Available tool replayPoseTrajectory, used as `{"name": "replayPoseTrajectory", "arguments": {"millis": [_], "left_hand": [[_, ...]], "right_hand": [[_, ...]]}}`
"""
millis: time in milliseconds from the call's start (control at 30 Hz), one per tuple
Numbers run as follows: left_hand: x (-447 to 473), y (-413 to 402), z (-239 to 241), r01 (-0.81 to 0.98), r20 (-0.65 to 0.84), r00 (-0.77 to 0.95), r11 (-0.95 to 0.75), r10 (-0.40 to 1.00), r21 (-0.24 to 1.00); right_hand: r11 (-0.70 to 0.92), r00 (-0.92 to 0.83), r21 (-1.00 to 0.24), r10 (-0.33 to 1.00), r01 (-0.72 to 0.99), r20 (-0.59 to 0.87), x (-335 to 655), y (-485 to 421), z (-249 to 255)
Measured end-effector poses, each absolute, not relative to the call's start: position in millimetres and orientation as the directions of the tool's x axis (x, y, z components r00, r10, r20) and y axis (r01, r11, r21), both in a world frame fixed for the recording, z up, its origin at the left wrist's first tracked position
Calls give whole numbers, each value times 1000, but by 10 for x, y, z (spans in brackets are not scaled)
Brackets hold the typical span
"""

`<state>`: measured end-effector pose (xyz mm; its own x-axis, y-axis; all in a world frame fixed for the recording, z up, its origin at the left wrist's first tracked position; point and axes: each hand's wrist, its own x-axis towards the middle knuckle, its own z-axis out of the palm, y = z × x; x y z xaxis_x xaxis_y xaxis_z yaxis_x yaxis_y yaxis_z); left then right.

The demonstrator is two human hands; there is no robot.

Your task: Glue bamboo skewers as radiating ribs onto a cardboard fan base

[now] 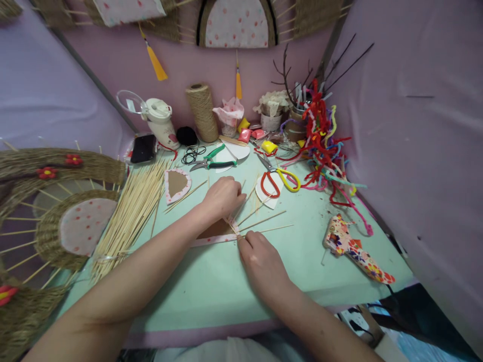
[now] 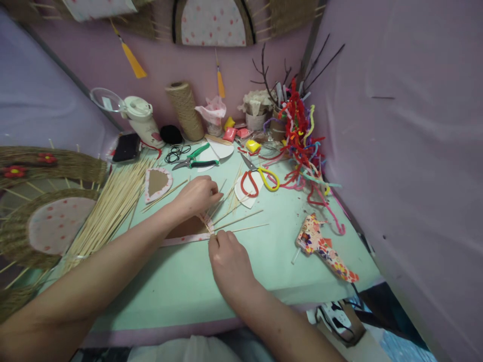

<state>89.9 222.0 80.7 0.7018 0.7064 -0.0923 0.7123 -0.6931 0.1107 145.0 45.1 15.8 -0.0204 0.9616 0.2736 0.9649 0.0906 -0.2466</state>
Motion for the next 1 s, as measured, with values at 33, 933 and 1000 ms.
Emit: {"name": "replayPoseTrajectory", "arguments": {"millis": [33,933,1000], "left_hand": [[897,2248,813,730,-77,683,-675,727,106],[802,2324,714,751,-160,658,-658,736,59],[797,2316,736,760,-155,648,-646,746,71]], "right_hand": [[93,-21,-246,959,965,283,1450,450,157],[96,-30,-239,964,966,265,1453,445,173],[106,-42,-238,965,965,259,1458,443,182]]}}
